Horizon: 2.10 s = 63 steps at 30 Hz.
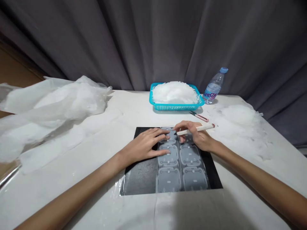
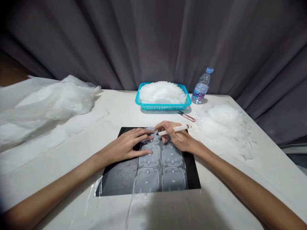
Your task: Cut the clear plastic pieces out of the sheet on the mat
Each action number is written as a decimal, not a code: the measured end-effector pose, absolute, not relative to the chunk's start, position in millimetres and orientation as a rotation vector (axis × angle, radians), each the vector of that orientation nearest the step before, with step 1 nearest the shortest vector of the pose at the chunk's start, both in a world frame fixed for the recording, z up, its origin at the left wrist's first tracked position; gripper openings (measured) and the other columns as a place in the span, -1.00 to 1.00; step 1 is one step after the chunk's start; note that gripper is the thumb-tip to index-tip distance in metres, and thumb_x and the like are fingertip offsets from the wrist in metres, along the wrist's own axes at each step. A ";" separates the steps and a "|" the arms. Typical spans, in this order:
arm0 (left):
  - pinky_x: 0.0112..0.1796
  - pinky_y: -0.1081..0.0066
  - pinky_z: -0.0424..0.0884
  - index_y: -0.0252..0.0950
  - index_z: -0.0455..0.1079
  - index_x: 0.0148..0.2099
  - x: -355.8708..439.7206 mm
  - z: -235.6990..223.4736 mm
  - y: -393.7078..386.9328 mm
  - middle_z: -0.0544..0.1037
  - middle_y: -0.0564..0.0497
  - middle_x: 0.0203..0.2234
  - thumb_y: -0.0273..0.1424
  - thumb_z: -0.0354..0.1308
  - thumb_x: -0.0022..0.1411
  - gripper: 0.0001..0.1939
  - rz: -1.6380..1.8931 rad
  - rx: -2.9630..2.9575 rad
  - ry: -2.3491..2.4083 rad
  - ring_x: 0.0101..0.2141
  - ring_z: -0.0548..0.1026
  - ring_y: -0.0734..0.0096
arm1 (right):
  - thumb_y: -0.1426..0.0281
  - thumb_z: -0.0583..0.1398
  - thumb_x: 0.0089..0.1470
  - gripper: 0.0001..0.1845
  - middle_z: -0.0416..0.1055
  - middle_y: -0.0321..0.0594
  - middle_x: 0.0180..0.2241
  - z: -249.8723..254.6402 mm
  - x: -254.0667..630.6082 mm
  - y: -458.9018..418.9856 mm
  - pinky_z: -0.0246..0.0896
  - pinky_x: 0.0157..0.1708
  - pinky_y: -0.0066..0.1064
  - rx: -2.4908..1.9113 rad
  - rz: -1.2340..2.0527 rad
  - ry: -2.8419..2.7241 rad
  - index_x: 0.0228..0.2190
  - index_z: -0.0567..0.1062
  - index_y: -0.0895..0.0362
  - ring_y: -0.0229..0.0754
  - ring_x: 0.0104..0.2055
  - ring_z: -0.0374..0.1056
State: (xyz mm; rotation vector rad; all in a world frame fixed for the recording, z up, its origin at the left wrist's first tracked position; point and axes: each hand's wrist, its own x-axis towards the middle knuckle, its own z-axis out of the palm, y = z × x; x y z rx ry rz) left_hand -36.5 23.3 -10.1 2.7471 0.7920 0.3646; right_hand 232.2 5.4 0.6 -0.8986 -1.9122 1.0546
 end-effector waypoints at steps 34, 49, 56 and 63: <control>0.27 -0.07 0.32 -0.22 0.51 0.21 -36.4 -10.7 21.9 0.28 -0.15 0.42 0.12 0.17 0.36 -0.38 0.382 2.690 0.878 0.32 0.30 -0.11 | 0.37 0.19 0.39 -0.88 0.61 -0.23 -0.15 -1.4 225.7 -5.1 0.44 -0.06 -0.29 -0.849 0.842 -2.364 -0.14 0.56 0.05 -0.16 -0.14 0.55; 0.25 -0.06 0.35 -0.23 0.48 0.24 -38.1 -10.9 22.4 0.29 -0.20 0.41 0.16 0.14 0.35 -0.33 0.369 2.733 0.873 0.32 0.29 -0.10 | 0.38 0.11 0.43 -0.81 0.60 -0.14 -0.11 12.7 233.8 -3.5 0.39 -0.03 -0.24 -0.808 0.697 -2.533 -0.10 0.53 0.07 -0.08 -0.08 0.52; 0.25 -0.05 0.35 -0.21 0.43 0.30 -39.1 -11.2 23.4 0.29 -0.19 0.41 0.16 0.15 0.35 -0.31 0.366 2.760 0.870 0.32 0.27 -0.07 | 0.34 0.23 0.35 -0.87 0.59 -0.19 -0.15 20.4 237.1 -0.5 0.47 -0.02 -0.31 -0.873 1.035 -2.276 -0.20 0.58 0.11 -0.15 -0.11 0.55; 0.25 -0.06 0.35 -0.27 0.44 0.27 -37.2 -9.5 24.3 0.31 -0.25 0.39 0.17 0.13 0.36 -0.29 0.353 2.783 0.876 0.31 0.28 -0.09 | 0.34 0.19 0.40 -0.86 0.58 -0.17 -0.10 7.8 234.8 1.2 0.42 -0.01 -0.25 -0.806 0.878 -2.413 -0.13 0.55 0.10 -0.13 -0.08 0.52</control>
